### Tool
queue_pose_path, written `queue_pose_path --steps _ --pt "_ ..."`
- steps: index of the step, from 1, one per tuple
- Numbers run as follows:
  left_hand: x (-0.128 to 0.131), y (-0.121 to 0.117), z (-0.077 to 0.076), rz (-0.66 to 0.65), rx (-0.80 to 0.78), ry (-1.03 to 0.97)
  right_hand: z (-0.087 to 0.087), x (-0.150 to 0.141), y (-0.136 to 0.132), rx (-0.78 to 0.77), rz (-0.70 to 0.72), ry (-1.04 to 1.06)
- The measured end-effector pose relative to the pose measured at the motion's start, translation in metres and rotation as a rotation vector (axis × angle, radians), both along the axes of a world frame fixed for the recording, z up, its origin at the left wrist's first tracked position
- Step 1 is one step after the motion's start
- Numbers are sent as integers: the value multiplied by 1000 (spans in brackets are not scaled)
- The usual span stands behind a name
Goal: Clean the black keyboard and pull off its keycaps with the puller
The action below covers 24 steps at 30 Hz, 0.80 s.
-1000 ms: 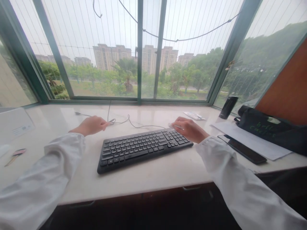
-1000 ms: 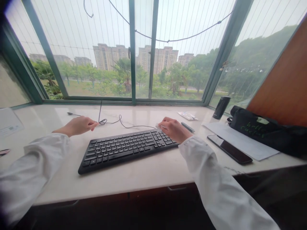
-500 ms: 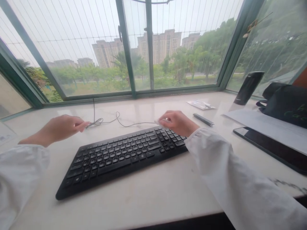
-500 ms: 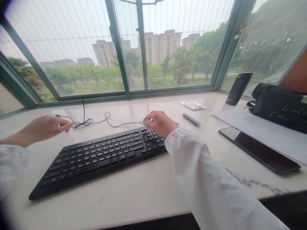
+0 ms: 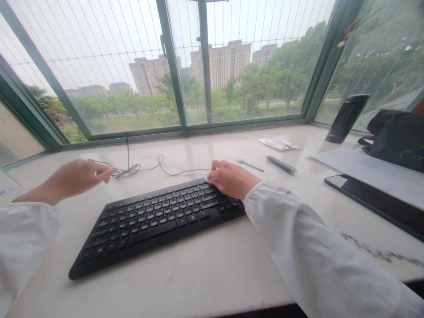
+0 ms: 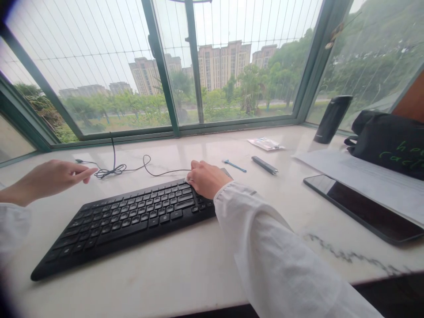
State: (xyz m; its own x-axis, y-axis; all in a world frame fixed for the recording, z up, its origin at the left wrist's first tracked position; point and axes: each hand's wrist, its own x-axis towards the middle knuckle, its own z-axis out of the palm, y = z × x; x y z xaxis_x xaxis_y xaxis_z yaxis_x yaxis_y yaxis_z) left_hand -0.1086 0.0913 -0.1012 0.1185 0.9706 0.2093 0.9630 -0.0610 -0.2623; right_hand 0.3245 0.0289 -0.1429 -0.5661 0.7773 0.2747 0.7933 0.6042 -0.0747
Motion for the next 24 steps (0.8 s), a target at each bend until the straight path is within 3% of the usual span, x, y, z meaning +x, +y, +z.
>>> queue_pose_path --steps 7,14,24 --pt "-1 -2 1 9 -1 -20 8 -7 -6 -2 -69 -188" --pt "2 -3 2 -20 7 -11 20 -4 -12 22 98 -311" --pt "4 -4 2 -24 4 -33 29 3 -18 -75 176 -283"
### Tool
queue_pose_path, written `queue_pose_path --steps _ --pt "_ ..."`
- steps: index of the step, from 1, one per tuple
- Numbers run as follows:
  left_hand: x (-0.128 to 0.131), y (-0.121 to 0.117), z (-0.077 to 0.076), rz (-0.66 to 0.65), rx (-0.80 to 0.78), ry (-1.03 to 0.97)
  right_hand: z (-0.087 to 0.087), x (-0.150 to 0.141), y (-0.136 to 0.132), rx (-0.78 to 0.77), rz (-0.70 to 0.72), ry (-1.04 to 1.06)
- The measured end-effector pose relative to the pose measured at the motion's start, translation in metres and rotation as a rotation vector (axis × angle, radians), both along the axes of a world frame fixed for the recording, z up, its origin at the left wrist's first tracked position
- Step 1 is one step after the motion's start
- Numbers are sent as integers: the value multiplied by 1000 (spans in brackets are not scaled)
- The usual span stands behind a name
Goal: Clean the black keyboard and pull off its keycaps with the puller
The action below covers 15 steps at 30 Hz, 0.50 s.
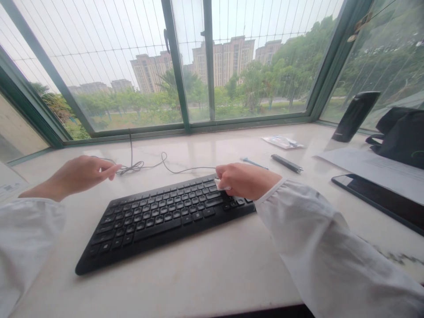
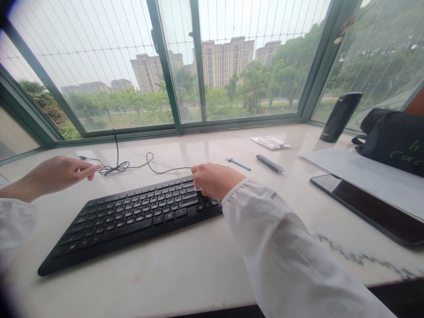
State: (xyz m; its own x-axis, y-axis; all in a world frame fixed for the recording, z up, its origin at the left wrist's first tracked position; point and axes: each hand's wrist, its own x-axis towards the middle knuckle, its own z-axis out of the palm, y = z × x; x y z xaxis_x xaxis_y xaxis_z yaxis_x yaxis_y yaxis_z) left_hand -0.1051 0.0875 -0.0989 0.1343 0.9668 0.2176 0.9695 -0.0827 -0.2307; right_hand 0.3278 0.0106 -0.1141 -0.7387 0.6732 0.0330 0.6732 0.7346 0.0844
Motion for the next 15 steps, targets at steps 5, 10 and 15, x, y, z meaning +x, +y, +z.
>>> queue_pose_path --steps 5,10,15 --pt "-1 0 -1 0 5 -1 -7 -2 -8 11 6 -24" --pt "1 -1 0 -41 9 -28 -1 2 -17 -104 -5 37" --pt "1 -3 1 -45 9 -30 15 4 -25 -154 -6 36"
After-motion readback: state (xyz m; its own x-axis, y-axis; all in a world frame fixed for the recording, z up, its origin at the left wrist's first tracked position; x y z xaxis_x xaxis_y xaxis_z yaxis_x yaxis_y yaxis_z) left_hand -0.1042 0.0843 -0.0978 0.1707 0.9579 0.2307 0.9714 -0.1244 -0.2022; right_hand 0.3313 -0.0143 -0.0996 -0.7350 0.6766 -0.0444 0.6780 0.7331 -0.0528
